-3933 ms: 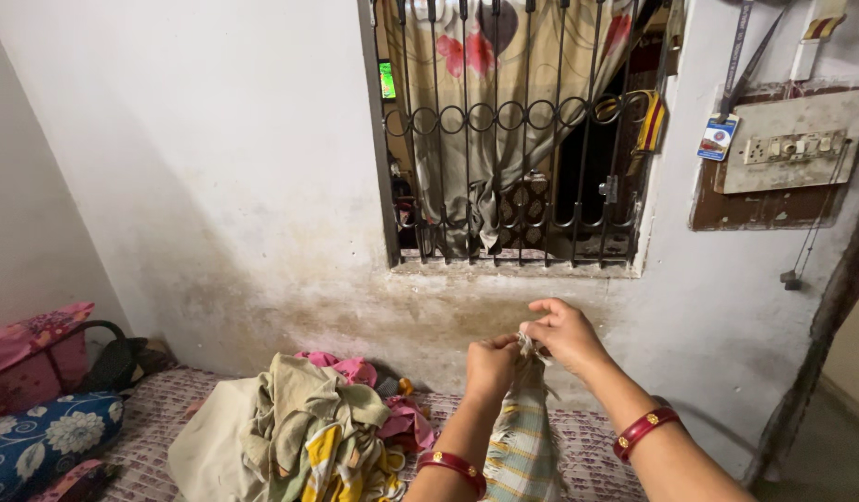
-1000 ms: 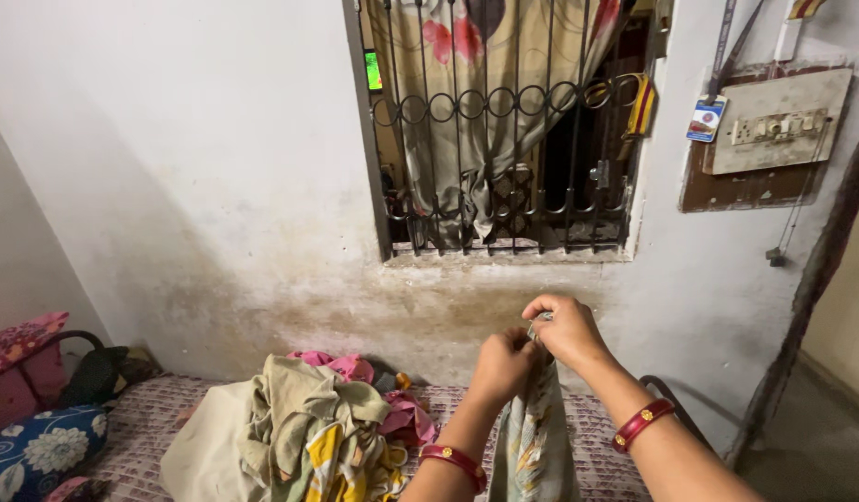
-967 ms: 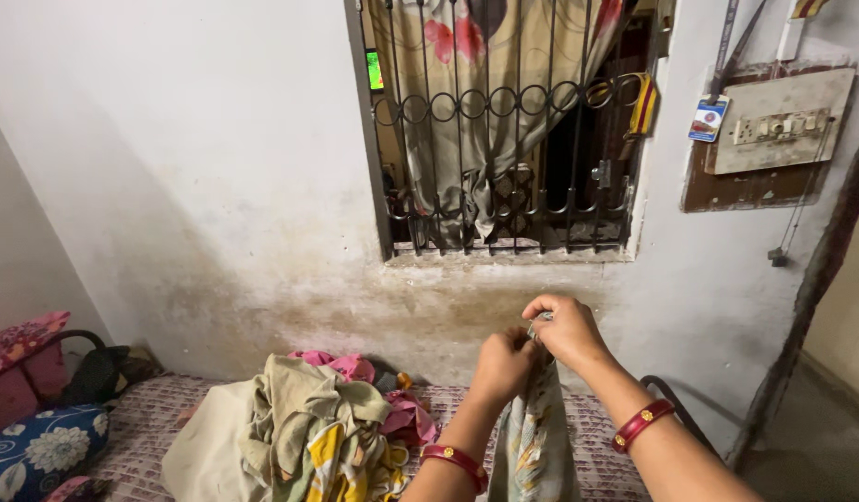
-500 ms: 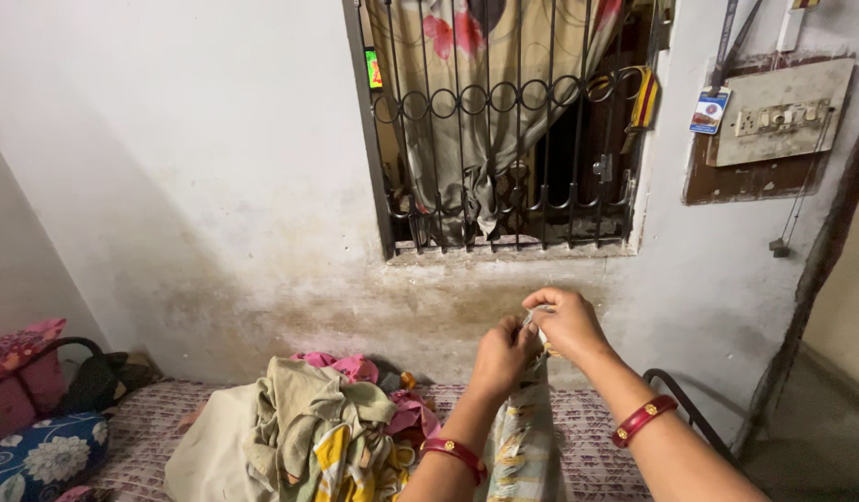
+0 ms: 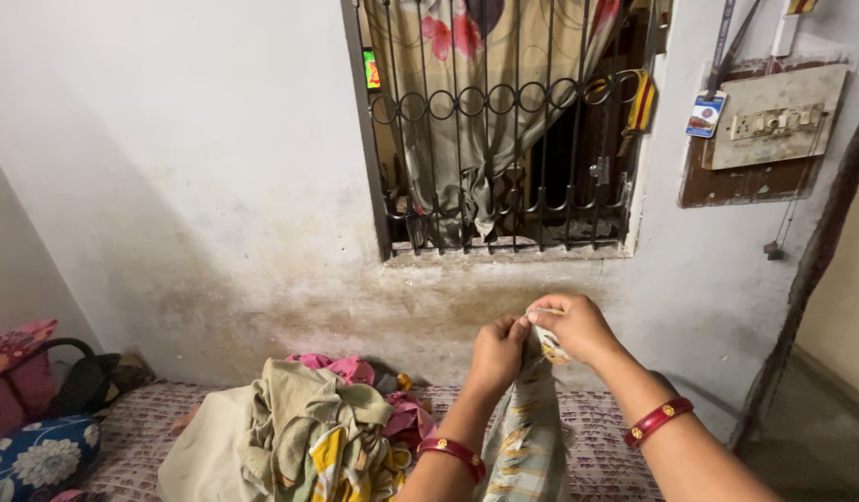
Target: The person folds a yellow towel on a bed, then places it on a shelf. They then pick up a striped bedsheet, unfold it, and fold it neatly on the bed.
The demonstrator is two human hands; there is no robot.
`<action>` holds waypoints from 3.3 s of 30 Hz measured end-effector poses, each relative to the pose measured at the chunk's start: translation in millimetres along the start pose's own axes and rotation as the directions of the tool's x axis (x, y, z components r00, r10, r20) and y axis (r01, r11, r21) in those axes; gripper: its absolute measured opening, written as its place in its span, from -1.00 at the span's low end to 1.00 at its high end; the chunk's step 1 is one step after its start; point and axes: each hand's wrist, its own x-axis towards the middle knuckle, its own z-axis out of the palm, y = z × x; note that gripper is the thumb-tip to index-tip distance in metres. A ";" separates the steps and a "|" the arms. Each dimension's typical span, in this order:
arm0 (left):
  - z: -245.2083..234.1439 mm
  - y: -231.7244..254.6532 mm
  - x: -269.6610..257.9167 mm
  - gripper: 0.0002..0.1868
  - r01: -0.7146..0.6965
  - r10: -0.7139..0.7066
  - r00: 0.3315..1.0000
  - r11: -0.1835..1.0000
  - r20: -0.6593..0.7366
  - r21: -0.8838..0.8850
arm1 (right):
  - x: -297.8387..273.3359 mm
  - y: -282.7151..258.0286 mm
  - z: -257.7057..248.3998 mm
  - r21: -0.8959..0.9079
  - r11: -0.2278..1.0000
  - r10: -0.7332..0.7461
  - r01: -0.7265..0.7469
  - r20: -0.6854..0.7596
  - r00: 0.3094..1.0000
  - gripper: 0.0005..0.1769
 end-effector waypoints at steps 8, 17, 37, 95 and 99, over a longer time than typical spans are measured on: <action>27.0 16.4 1.9 -0.74 -0.083 0.109 0.991 0.955 0.078 -0.283 | -15.0 -33.6 -37.1 -0.197 0.979 -0.105 0.059 -0.235 0.966 -0.79; 55.1 88.8 4.7 -0.73 -0.265 0.247 0.954 0.960 0.170 0.088 | -9.8 -76.8 -136.1 -0.211 0.975 -0.144 0.067 -0.374 0.916 -0.78; -4.8 -8.1 -28.0 -0.83 0.030 0.066 0.991 0.742 -0.119 0.669 | 5.9 -83.4 -326.9 -0.383 0.914 -0.355 0.131 -0.605 0.713 -0.90; -8.4 53.9 21.6 -0.75 -0.012 0.019 1.000 0.749 -0.003 0.662 | -64.4 -72.4 -56.8 -0.523 0.813 0.141 -0.258 -0.252 0.957 -0.71; 2.5 57.0 20.0 -0.65 0.063 -0.016 0.997 0.778 -0.080 0.625 | -67.8 -65.8 -65.3 -0.545 0.812 0.113 -0.211 -0.207 0.972 -0.70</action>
